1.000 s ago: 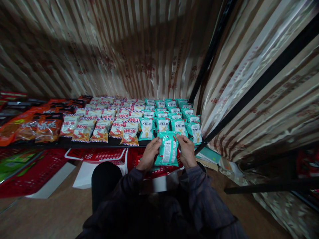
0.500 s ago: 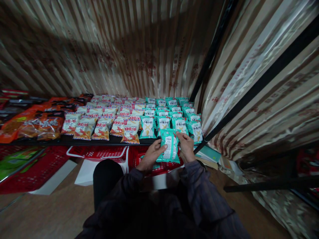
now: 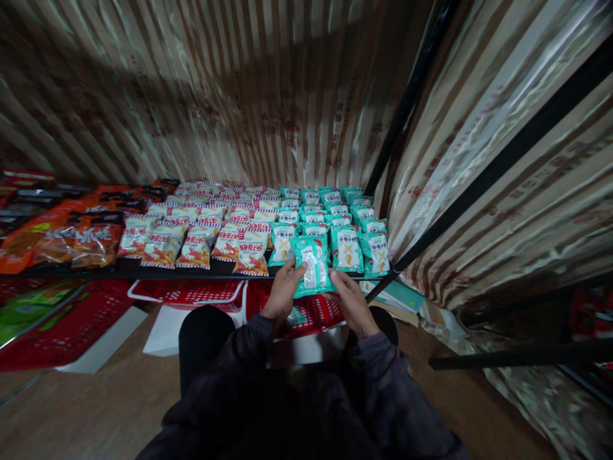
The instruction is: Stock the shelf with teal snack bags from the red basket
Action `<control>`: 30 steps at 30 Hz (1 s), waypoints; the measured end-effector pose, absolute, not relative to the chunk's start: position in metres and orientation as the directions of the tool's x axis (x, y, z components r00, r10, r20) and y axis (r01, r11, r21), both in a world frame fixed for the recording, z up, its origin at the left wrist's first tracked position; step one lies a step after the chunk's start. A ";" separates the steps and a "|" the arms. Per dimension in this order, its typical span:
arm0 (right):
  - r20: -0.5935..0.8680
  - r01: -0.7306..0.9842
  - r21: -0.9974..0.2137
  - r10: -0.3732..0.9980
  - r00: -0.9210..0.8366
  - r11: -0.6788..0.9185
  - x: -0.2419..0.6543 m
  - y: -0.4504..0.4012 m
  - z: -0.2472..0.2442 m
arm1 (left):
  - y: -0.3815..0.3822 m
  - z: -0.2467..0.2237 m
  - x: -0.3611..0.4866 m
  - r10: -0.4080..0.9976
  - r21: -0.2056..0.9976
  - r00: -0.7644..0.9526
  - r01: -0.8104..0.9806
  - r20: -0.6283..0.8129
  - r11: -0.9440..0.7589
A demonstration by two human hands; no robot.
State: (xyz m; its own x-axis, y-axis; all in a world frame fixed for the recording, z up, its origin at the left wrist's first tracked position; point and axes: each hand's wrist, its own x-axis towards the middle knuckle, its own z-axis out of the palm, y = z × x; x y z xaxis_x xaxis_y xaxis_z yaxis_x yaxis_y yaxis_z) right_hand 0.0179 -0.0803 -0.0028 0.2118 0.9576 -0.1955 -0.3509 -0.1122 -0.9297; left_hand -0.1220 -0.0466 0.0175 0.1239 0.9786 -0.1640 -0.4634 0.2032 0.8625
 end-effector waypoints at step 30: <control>0.556 0.726 -0.575 0.831 0.008 0.377 0.009 -0.095 -0.028 | -0.059 0.014 -0.110 0.989 0.899 0.019 -0.416 -0.144 0.139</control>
